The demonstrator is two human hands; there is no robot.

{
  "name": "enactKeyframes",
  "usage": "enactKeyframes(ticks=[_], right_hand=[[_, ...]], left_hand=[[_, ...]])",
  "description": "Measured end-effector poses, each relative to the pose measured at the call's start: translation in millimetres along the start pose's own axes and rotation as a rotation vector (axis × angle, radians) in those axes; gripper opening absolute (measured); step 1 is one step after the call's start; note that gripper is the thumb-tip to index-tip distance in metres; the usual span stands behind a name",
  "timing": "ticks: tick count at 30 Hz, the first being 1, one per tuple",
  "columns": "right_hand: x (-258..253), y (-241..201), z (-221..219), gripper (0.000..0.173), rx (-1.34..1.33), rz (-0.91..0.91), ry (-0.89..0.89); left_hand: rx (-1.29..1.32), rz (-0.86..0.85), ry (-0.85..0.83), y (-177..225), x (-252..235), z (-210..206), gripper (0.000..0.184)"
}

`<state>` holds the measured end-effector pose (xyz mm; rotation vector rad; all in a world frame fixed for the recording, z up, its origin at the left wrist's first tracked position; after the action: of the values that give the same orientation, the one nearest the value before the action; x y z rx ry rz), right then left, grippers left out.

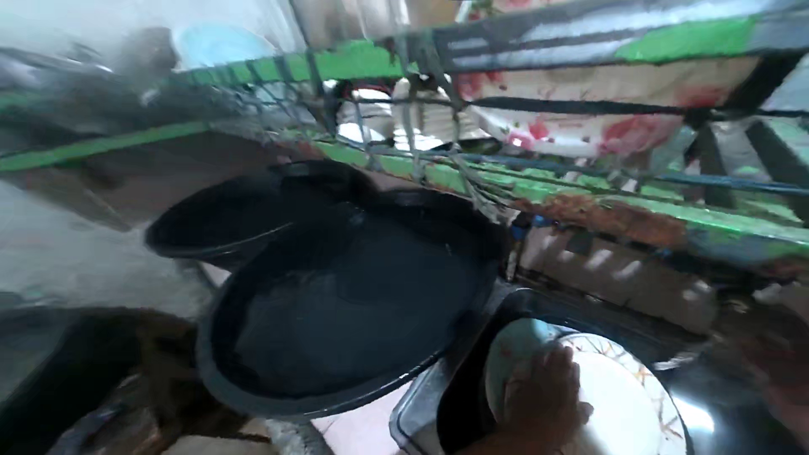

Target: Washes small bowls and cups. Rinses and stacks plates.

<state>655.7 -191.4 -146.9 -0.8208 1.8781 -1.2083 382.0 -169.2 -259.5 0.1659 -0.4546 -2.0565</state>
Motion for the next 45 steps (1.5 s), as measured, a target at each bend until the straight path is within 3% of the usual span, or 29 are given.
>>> enactKeyframes(ticks=[1, 3, 6, 9, 12, 14, 15, 17, 22, 25, 30, 35, 36, 39, 41, 43, 45], right_hand=[[10, 11, -3, 0.033, -0.007, -0.146, 0.124], [32, 36, -11, 0.027, 0.059, -0.369, 0.181], [49, 51, -41, 0.027, 0.022, -0.668, 0.03], [46, 39, -50, 0.036, 0.069, -0.639, -0.078], [43, 50, 0, 0.037, 0.683, -0.472, -0.108], [56, 65, 35, 0.04, 0.997, -0.537, -0.22], [69, 72, 44, 0.041, 1.005, -0.617, -0.219], [94, 78, 48, 0.036, 0.858, -0.727, -0.135], [107, 70, 52, 0.035, 0.84, -0.564, -0.044], [111, 56, 49, 0.032, 0.634, -0.564, 0.119], [124, 51, 20, 0.049, 0.226, -0.551, 0.309], [124, 63, 24, 0.048, 0.207, -0.404, 0.372], [121, 58, 29, 0.048, 0.242, -0.4, 0.373], [103, 33, 18, 0.038, 0.179, -0.442, 0.29], [92, 17, -9, 0.043, 0.043, -0.483, 0.263], [77, 14, -28, 0.051, -0.133, -0.503, 0.193], [61, 22, -37, 0.038, -0.248, -0.487, 0.232]], left_hand=[[-0.01, 0.005, 0.017, 0, 1, -8, 0.074], [-0.015, 0.01, 0.026, 7, 2, -16, 0.075], [-0.013, 0.021, -0.02, 20, -1, -20, 0.075], [-0.065, 0.032, -0.048, 22, -3, -19, 0.076], [-0.054, 0.048, -0.094, 21, -7, -18, 0.078], [-0.058, 0.052, -0.106, 21, -9, -19, 0.081], [-0.054, 0.049, -0.12, 21, -10, -18, 0.082], [-0.067, 0.028, -0.14, 22, -10, -19, 0.083], [-0.106, -0.027, -0.15, 24, -12, -20, 0.082], [-0.069, -0.058, -0.112, 29, -14, -24, 0.082], [0.144, -0.018, 0.054, 65, -24, -42, 0.076], [0.186, -0.456, -0.255, 133, 4, -40, 0.063], [0.157, -0.525, -0.221, 132, 15, -38, 0.063], [0.204, -0.632, 0.09, 107, 33, -12, 0.051], [0.214, -0.497, 0.092, 94, 32, 32, 0.041], [0.353, -0.227, 0.053, 80, 28, 83, 0.039], [0.647, 0.083, -0.033, 59, 20, 123, 0.04]])
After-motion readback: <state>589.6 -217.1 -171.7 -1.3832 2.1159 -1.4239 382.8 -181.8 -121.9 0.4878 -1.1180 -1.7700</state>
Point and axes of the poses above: each hand's wrist, its own x-axis away from the middle knuckle, its own z-axis out of the back of the hand, y = z × x, the point moved 4 cm from there along -x, towards the middle knuckle, and after that the axes turned 7 degrees about z, right-handed, at the moved point
